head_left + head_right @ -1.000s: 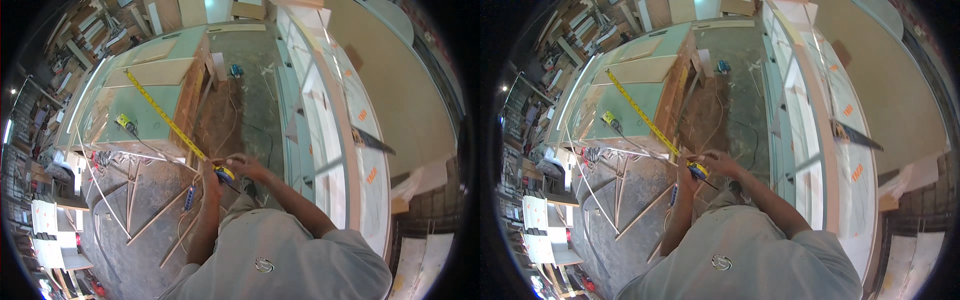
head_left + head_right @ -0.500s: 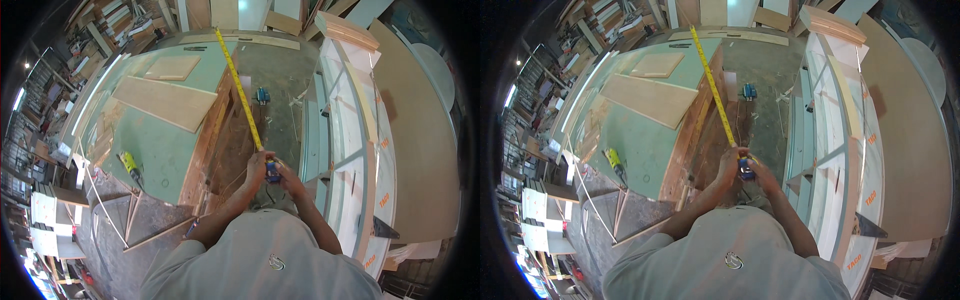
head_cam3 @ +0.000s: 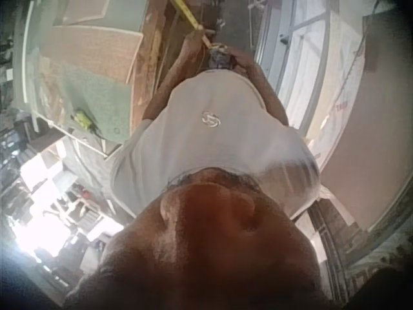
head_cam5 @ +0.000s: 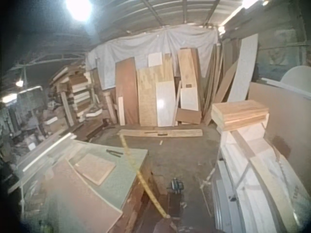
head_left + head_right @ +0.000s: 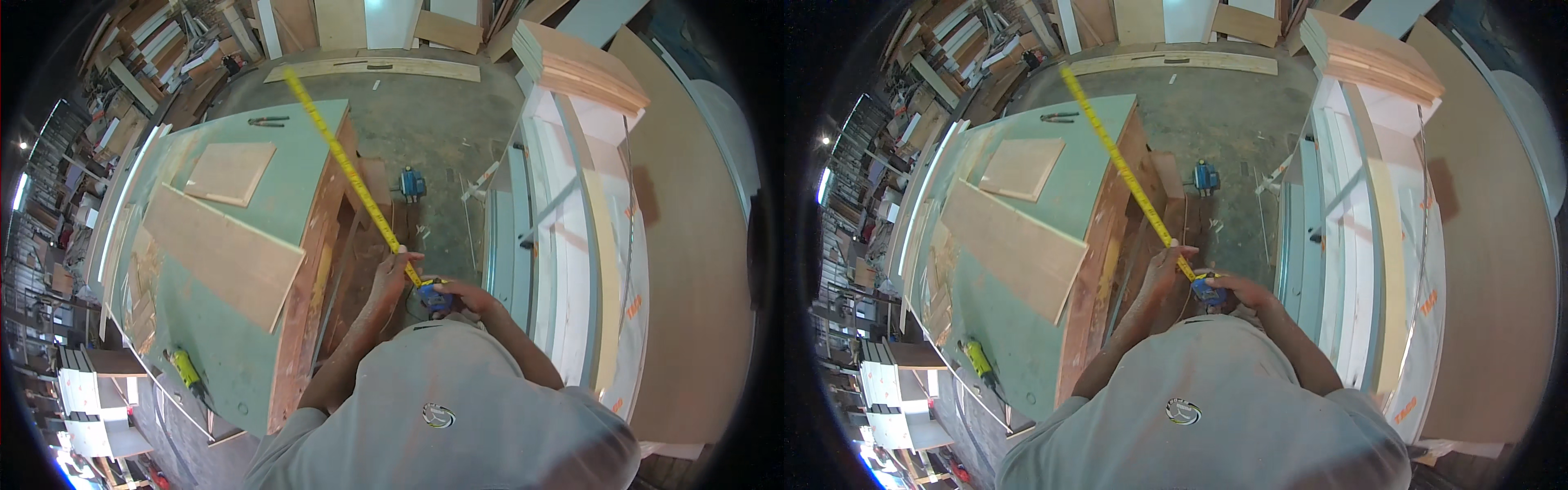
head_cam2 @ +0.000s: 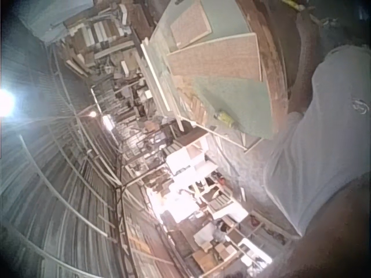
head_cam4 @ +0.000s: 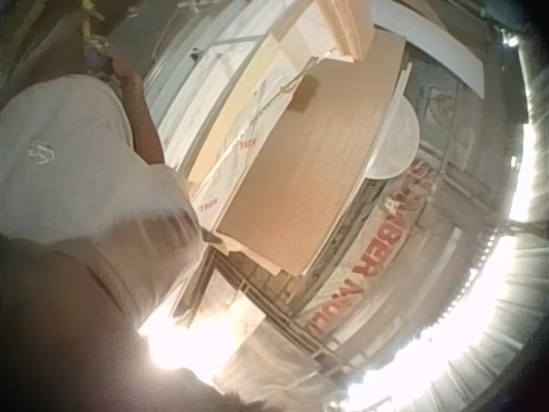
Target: The person measures, marks, and fits wooden boards together using a measuring tape, pencil, and hammer on a workbench and within a wooden frame structure.
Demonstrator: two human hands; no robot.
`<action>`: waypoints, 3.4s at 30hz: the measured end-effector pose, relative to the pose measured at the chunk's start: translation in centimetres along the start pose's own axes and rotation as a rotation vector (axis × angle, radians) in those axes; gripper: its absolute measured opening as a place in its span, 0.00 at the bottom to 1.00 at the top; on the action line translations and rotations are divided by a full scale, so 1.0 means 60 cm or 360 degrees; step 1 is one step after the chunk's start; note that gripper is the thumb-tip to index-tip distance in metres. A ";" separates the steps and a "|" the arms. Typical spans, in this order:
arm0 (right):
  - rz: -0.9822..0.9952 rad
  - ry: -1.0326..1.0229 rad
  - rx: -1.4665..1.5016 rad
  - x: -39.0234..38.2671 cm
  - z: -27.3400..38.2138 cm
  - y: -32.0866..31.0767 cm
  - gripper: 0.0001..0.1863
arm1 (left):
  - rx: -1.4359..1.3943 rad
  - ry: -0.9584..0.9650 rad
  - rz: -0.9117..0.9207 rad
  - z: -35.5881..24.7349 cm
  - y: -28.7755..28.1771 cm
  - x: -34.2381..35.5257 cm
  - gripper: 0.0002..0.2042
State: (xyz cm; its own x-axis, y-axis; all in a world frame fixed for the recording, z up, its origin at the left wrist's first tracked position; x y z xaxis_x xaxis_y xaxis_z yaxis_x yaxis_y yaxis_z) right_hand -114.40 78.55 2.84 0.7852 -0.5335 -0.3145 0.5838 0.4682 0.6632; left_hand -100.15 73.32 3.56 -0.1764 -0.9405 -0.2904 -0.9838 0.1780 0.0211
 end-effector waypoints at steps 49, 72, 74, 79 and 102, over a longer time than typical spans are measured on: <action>-0.0392 0.0307 -0.0332 1.268 1.426 -1.112 0.14 | -0.0421 -0.0339 -0.0872 -0.423 -0.495 1.664 0.24; 0.1527 0.0177 -0.1888 2.094 1.451 -0.316 0.35 | -0.1026 0.0059 -0.2160 -0.481 -1.338 1.740 0.21; 0.1634 0.0301 -0.1653 2.150 1.428 -0.295 0.34 | -0.1363 0.0164 -0.2188 -0.500 -1.385 1.721 0.21; 0.1865 0.0725 -0.1289 2.283 1.396 -0.209 0.31 | -0.1842 0.0432 -0.2352 -0.476 -1.490 1.658 0.21; 0.1630 0.1026 -0.1528 3.136 1.309 0.130 0.15 | -0.0965 -0.1401 -0.4545 -0.375 -1.789 1.206 0.34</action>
State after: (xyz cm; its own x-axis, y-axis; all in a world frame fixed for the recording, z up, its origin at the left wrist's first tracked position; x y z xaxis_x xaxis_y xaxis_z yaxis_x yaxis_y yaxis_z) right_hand 21.66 -73.52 2.16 0.7244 0.5539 -0.4104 -0.5318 0.8278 0.1786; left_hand -8.02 -20.33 1.79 0.1467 0.9826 -0.1140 0.7971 -0.1857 -0.5746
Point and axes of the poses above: each hand's wrist, its own x-axis towards the middle knuckle, its own y-axis out of the palm, z = x × y, the point moved 9 cm from there along x, towards the middle knuckle, and after that the axes turned 6 degrees about z, right-handed, at the moved point
